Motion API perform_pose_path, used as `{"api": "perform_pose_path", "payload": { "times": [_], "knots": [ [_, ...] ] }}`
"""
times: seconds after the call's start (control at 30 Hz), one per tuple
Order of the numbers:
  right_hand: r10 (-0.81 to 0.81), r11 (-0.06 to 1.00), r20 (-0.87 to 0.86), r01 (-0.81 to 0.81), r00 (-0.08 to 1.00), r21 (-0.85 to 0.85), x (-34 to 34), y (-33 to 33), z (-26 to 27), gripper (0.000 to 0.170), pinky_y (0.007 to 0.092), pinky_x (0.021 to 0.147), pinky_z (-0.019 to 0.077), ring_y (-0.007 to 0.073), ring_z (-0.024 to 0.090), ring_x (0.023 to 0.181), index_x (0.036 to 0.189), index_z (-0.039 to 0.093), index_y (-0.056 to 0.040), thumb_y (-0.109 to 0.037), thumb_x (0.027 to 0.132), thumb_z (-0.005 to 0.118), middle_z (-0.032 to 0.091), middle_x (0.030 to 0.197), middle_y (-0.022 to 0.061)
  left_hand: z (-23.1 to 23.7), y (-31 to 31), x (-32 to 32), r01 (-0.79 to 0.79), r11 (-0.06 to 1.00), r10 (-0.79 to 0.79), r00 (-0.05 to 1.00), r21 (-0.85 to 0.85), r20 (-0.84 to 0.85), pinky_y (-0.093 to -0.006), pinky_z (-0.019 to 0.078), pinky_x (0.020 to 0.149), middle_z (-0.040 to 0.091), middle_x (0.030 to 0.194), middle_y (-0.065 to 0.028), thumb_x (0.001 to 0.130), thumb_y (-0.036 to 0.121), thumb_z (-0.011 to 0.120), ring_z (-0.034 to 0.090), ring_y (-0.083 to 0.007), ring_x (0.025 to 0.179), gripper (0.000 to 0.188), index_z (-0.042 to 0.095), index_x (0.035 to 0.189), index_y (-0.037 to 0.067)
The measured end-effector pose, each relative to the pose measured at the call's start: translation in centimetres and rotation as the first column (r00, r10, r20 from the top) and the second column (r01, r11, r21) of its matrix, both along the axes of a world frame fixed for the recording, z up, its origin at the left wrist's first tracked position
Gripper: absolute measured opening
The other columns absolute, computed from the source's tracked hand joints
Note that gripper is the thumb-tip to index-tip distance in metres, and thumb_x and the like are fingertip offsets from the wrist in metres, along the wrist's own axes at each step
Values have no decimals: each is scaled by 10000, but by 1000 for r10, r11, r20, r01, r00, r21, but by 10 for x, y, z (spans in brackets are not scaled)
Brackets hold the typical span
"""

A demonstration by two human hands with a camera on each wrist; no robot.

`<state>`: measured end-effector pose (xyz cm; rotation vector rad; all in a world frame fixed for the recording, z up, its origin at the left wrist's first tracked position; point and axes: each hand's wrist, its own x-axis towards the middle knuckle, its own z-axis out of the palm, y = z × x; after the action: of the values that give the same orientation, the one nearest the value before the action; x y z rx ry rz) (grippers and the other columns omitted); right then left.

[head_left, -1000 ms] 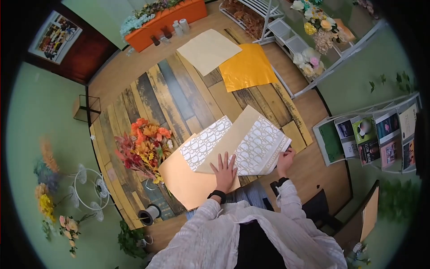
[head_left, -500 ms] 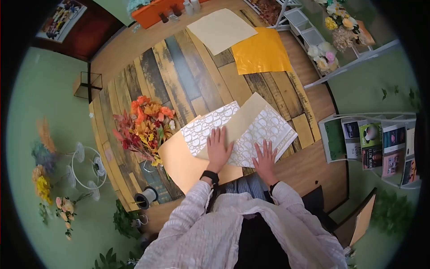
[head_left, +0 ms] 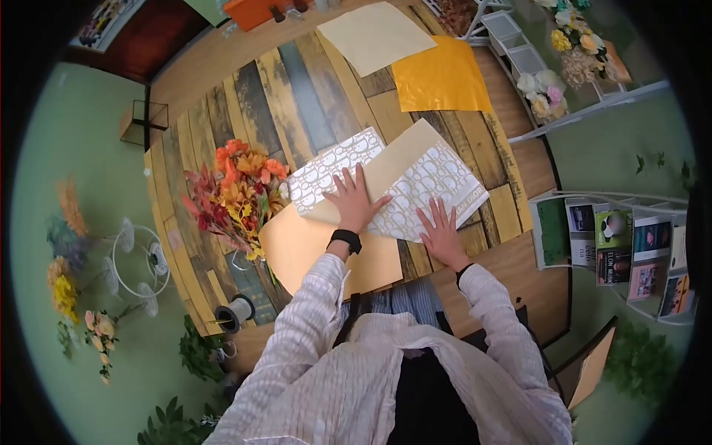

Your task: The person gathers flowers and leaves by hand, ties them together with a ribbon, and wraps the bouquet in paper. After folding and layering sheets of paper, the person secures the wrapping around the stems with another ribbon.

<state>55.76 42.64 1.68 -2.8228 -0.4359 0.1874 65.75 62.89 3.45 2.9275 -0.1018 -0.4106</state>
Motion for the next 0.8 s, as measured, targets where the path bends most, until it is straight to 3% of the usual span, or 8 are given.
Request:
{"api": "perform_pose_path", "payload": {
  "times": [0.17, 0.4, 0.53, 0.57, 0.6, 0.67, 0.7, 0.8],
  "knots": [
    [87, 982, -2, -86, 996, -167, 8, 22, 18, 559, 544, 958, 54, 335, 79, 1241, 1278, 239, -112, -273, 781, 437, 139, 1337, 163, 0, 6, -4, 42, 998, -42, 999, 53, -4, -696, 90, 812, 101, 1337, -188, 542, 597, 602, 104, -394, 1217, 1042, 85, 1308, 114],
    [175, 984, 40, -175, 984, 7, 15, 80, 4, 678, 543, 951, 88, 312, 111, 1237, 1273, 218, -53, -405, 750, 466, 193, 1331, 106, -10, -8, 0, 7, 952, -14, 1000, 307, 19, -704, 60, 820, 73, 1349, -162, 511, 486, 682, 78, -386, 1224, 1050, 100, 1310, 131],
    [187, 981, 66, -189, 980, 31, 17, 71, 1, 709, 542, 954, 86, 300, 121, 1237, 1270, 212, -39, -410, 734, 493, 206, 1324, 111, 14, 11, 4, 8, 998, -11, 998, -56, -58, -686, 117, 834, 193, 1312, -164, 541, 407, 697, 212, -341, 1190, 972, 157, 1288, 96],
    [192, 980, 73, -195, 979, 36, 16, 67, 3, 714, 537, 958, 86, 295, 125, 1236, 1270, 213, -42, -406, 729, 503, 210, 1322, 112, 18, 17, 5, -82, 983, 85, 996, -162, 10, -578, 237, 871, 379, 1190, -159, 551, 382, 702, 336, -311, 1106, 892, 245, 1247, 61],
    [186, 981, 72, -189, 980, 40, 17, 62, 11, 714, 537, 958, 86, 295, 125, 1236, 1270, 213, -42, -406, 729, 503, 210, 1322, 112, 14, 28, 9, -76, 984, 78, 997, -159, 8, -578, 237, 871, 379, 1190, -159, 551, 382, 702, 336, -311, 1106, 892, 245, 1247, 61],
    [101, 972, 55, -110, 993, 205, 23, 50, 39, 731, 505, 976, 81, 290, 125, 1237, 1269, 213, -42, -386, 712, 539, 211, 1319, 121, 2, 52, 19, -122, 928, 160, 984, -352, 81, -419, 377, 805, 518, 981, -153, 560, 364, 708, 471, -288, 942, 786, 354, 1177, 31],
    [-62, 952, 111, 25, 992, 305, 23, 40, 53, 706, 465, 982, 119, 296, 182, 1215, 1249, 248, -23, -296, 696, 592, 253, 1288, 156, 17, 59, 21, -220, 831, 213, 974, -511, -73, -316, 431, 686, 559, 792, -146, 569, 356, 710, 543, -263, 772, 709, 417, 1113, 7],
    [-711, 643, 72, 604, 700, 471, 11, -20, 26, 547, 421, 866, 290, 286, 392, 1014, 1137, 371, 13, -178, 693, 625, 408, 1137, 172, 8, 96, 16, -248, 835, 164, 964, -491, -208, -302, 435, 642, 578, 756, -114, 553, 356, 724, 552, -212, 671, 593, 528, 974, -14]
  ]
}}
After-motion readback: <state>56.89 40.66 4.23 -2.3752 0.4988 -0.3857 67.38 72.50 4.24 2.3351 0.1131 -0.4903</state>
